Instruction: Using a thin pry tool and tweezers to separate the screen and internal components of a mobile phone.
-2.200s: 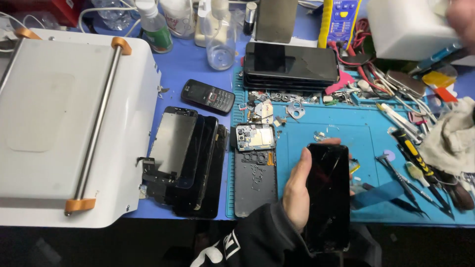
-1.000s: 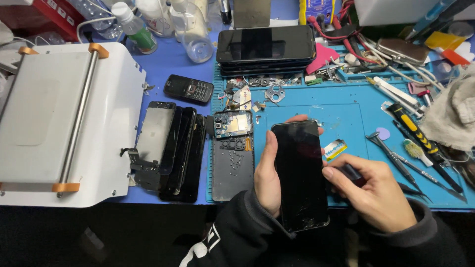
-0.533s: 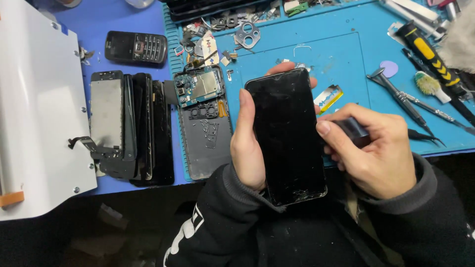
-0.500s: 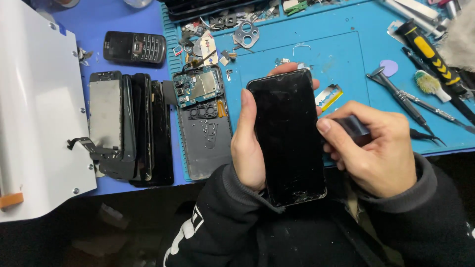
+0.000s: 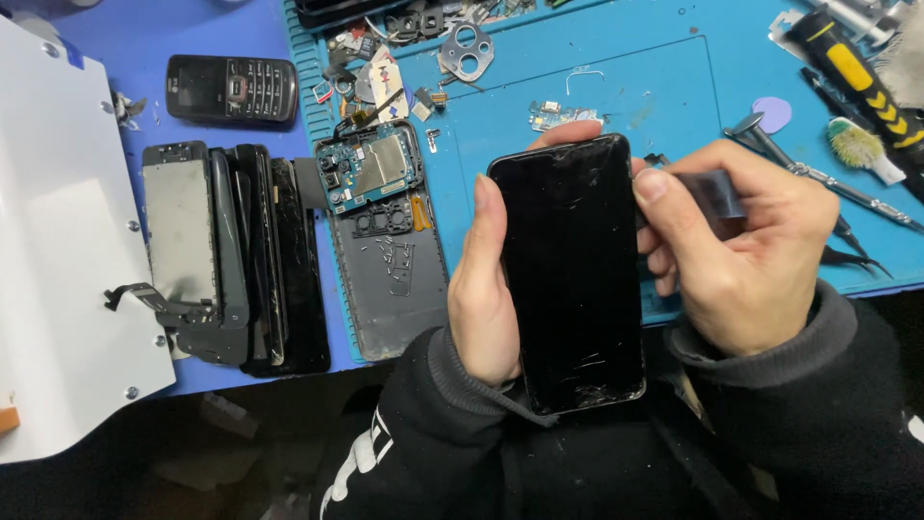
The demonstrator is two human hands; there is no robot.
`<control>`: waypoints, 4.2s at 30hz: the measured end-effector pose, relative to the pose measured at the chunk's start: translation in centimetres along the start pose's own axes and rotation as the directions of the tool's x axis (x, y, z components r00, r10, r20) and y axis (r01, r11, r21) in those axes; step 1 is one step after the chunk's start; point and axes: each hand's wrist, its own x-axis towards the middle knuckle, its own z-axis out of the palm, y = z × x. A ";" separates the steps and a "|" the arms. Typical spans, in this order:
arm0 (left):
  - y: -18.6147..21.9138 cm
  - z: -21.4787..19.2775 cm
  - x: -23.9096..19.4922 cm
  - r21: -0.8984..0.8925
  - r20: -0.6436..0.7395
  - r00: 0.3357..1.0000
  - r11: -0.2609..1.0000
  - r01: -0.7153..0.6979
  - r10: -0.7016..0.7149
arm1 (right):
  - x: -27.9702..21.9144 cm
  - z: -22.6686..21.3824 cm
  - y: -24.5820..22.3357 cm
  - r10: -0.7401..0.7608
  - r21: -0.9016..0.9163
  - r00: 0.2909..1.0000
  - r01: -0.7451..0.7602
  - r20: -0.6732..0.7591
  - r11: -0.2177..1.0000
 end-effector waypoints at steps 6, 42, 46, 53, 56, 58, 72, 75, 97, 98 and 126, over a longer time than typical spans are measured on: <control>0.3 0.6 0.4 -0.063 -0.062 0.997 0.997 0.043 -0.047 | 1.1 -0.9 -1.3 0.080 -0.020 0.991 -0.078 0.106 0.997; 0.7 0.3 0.6 0.110 -0.190 0.976 0.986 0.124 -0.101 | 0.4 -3.2 4.2 0.322 -0.156 0.938 -0.302 0.128 0.940; 0.8 0.5 0.6 0.142 -0.185 0.977 0.981 0.131 -0.103 | 0.5 -3.0 4.2 0.315 -0.157 0.940 -0.295 0.127 0.943; 0.3 0.3 0.3 0.112 -0.157 0.983 0.988 0.110 -0.091 | 0.6 -2.6 3.3 0.314 -0.170 0.944 -0.295 0.099 0.940; 0.4 0.3 0.4 0.101 -0.157 0.983 0.989 0.110 -0.093 | 0.7 -2.7 3.4 0.297 -0.148 0.948 -0.280 0.113 0.949; 0.5 0.3 0.6 0.099 -0.159 0.983 0.989 0.113 -0.097 | 0.7 -2.8 3.5 0.285 -0.123 0.951 -0.271 0.122 0.955; 0.0 0.0 0.4 0.082 -0.171 0.983 0.993 0.080 -0.065 | 0.6 -2.5 2.1 0.142 -0.271 0.967 -0.081 0.213 0.959; 0.2 0.7 0.8 0.058 -0.203 0.976 0.994 0.095 -0.081 | 0.4 -2.6 1.7 0.132 -0.292 0.966 -0.064 0.222 0.954; 0.0 0.1 0.2 0.091 -0.160 0.985 0.993 0.077 -0.062 | -0.3 -1.2 1.2 0.186 -0.049 0.981 -0.184 0.049 0.982; 0.0 0.2 0.2 0.065 -0.157 0.985 0.995 0.076 -0.065 | -0.3 -1.2 1.3 0.192 -0.036 0.980 -0.191 0.047 0.981; 0.1 0.0 0.1 0.142 -0.144 0.988 0.987 0.070 -0.050 | 0.7 -2.0 1.3 0.170 -0.061 0.977 -0.163 0.127 0.985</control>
